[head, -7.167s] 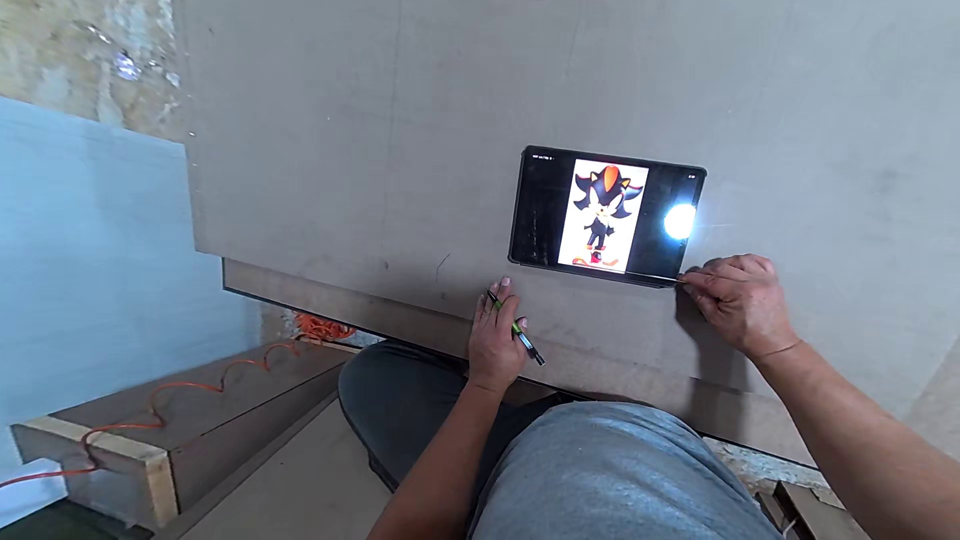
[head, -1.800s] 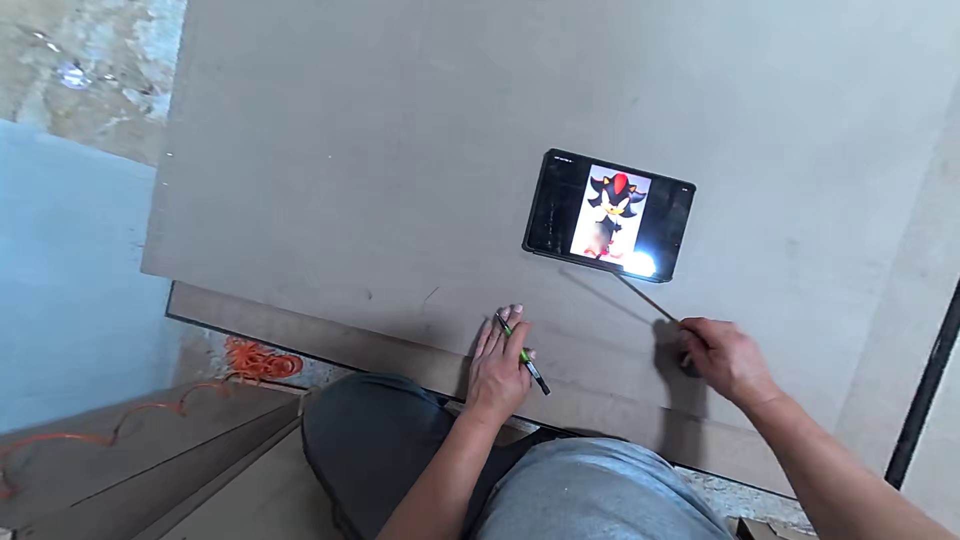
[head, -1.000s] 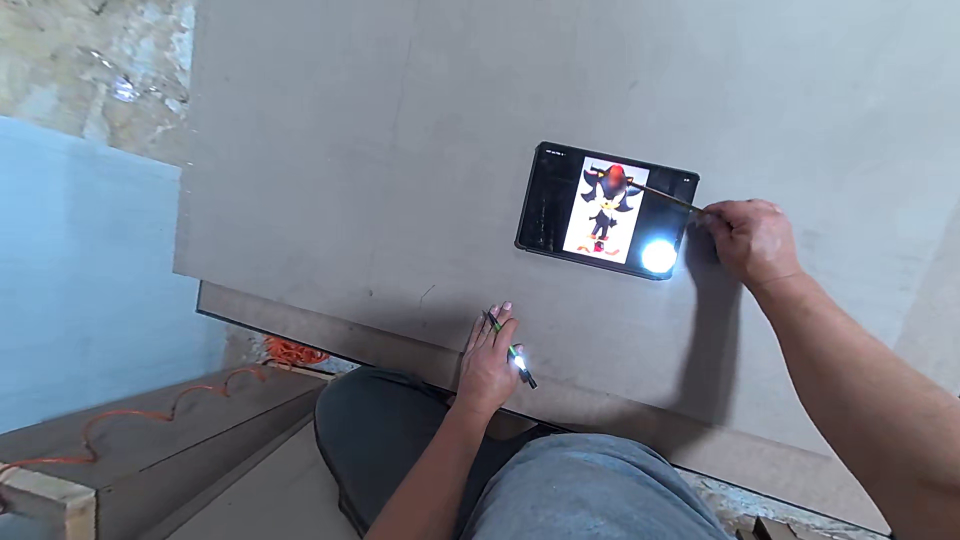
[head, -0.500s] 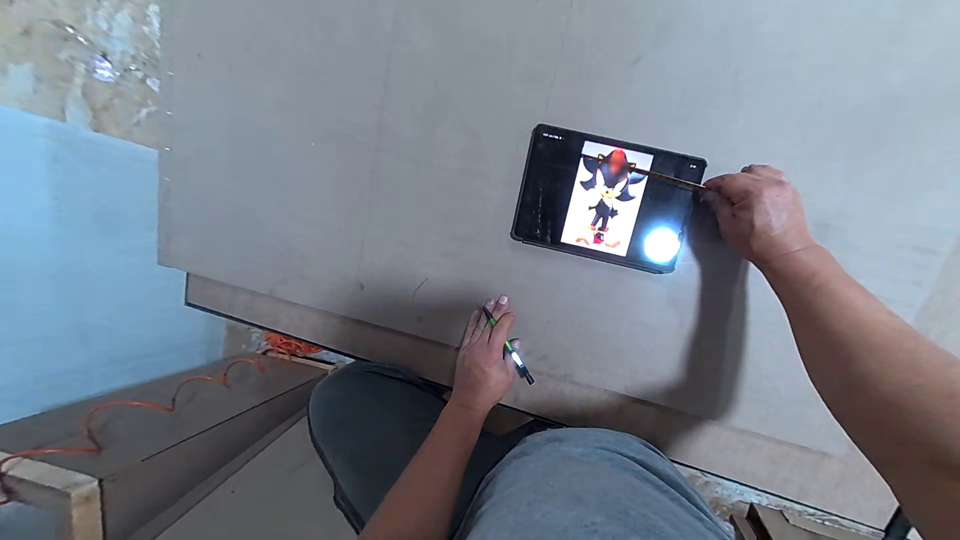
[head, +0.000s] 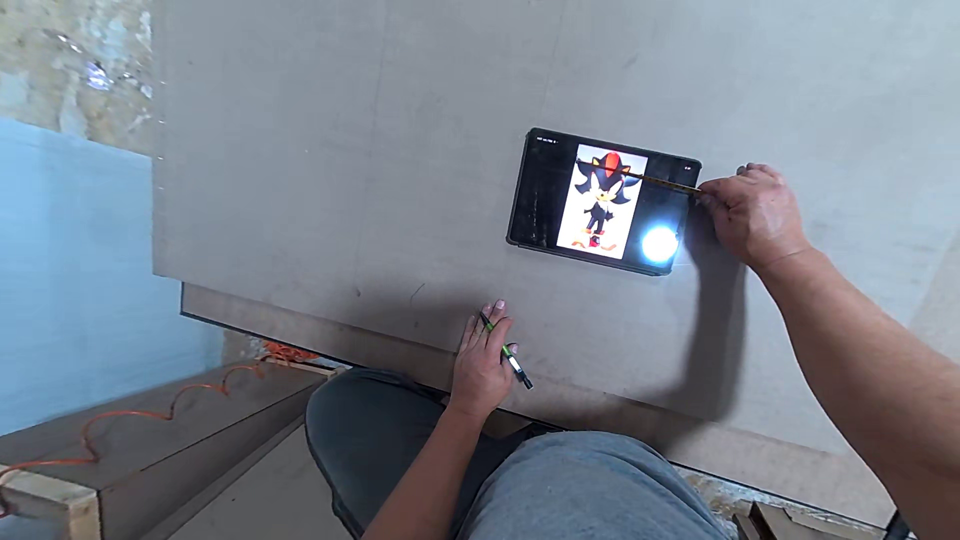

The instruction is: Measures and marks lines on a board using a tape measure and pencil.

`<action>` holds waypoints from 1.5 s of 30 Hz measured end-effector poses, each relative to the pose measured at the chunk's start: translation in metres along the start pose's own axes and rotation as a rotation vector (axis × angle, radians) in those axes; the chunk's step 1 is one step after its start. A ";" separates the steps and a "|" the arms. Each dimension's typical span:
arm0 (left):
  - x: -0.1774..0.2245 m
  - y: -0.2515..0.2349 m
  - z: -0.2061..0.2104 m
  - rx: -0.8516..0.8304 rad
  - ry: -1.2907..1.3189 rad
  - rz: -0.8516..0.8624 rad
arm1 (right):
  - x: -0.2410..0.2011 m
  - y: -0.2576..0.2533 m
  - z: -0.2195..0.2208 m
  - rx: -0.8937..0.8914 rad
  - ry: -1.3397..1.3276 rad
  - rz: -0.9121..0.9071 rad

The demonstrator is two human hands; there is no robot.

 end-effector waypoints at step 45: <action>0.000 0.001 0.000 -0.020 -0.010 -0.013 | -0.040 0.060 0.000 0.032 -0.093 -0.014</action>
Point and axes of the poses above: each hand's wrist, its own y-axis away from the middle knuckle, its own z-axis out of the palm, x = y × z, the point moved 10 cm from there along -y, towards the middle knuckle, and after that the axes turned 11 degrees about x, right-handed, at the moved point
